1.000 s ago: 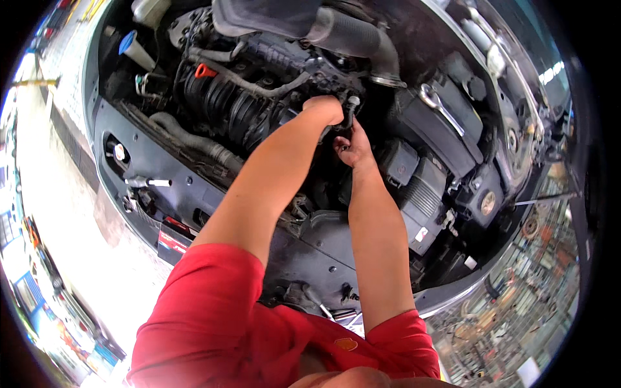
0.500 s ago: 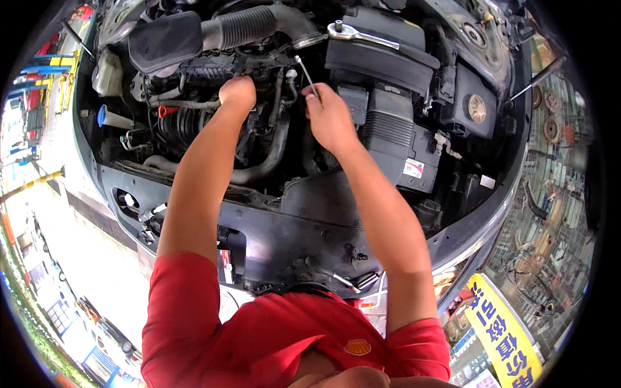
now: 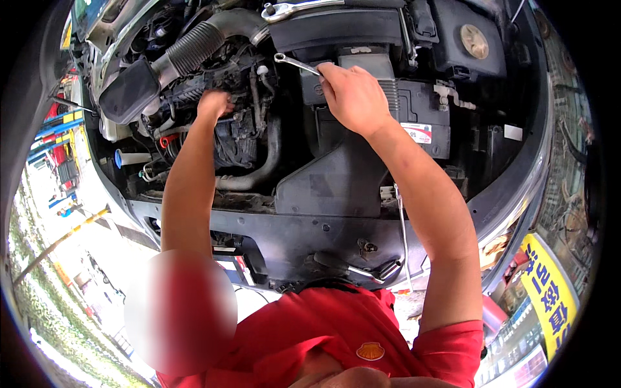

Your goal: The person works on a car engine with the hood open, using a wrench to tighten bolts and adjusting hoses. He then places a black plastic cover over the engine components and secures it.

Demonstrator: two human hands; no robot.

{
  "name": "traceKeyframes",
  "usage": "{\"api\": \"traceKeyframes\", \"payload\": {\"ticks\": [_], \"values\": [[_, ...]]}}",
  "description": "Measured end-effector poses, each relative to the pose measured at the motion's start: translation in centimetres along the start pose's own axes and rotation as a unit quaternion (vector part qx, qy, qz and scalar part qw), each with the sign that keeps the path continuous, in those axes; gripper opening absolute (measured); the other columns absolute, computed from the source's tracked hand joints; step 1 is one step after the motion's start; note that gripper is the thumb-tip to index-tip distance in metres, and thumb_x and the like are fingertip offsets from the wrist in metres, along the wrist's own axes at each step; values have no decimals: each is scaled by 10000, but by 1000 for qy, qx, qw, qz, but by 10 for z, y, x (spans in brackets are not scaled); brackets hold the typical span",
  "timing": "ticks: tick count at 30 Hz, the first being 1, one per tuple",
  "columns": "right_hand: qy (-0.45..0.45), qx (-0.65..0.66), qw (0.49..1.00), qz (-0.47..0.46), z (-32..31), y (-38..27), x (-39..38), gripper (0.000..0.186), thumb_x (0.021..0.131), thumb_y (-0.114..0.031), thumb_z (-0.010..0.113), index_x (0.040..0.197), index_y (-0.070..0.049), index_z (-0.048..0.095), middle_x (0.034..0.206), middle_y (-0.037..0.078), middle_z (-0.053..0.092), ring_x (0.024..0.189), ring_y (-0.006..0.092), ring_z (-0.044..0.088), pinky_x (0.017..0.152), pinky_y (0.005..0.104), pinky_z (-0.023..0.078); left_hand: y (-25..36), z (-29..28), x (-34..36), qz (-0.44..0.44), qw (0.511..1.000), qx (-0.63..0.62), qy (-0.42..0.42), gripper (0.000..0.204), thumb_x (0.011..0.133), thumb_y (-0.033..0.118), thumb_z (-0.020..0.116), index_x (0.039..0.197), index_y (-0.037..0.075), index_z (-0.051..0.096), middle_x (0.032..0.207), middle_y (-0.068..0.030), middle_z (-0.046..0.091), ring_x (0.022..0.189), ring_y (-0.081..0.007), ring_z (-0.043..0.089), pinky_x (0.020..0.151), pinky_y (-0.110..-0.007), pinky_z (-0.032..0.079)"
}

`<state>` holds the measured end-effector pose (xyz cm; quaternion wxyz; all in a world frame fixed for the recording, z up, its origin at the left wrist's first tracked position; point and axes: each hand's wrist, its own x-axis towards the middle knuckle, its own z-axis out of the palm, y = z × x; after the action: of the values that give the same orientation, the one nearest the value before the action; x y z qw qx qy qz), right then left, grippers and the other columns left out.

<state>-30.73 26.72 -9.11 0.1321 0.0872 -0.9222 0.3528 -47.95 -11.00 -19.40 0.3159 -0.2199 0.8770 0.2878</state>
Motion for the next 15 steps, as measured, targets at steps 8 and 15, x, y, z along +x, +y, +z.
{"api": "traceKeyframes", "payload": {"ticks": [8,15], "values": [[3,13,1000,8,1,2,1,87,934,-140,588,1003,-88,588,874,114,702,805,357,660,797,448,493,0,24,-12,135,899,385,157,384,865,297,668,1023,-46,737,1160,-272,714,1111,-430,682,949,-475,557],[22,19,1000,-2,5,3,0,66,931,-140,587,962,-85,569,857,109,703,780,358,648,794,441,494,19,24,-48,86,921,335,181,531,859,451,746,1057,-42,729,1149,-262,722,1102,-414,691,953,-473,554]]}}
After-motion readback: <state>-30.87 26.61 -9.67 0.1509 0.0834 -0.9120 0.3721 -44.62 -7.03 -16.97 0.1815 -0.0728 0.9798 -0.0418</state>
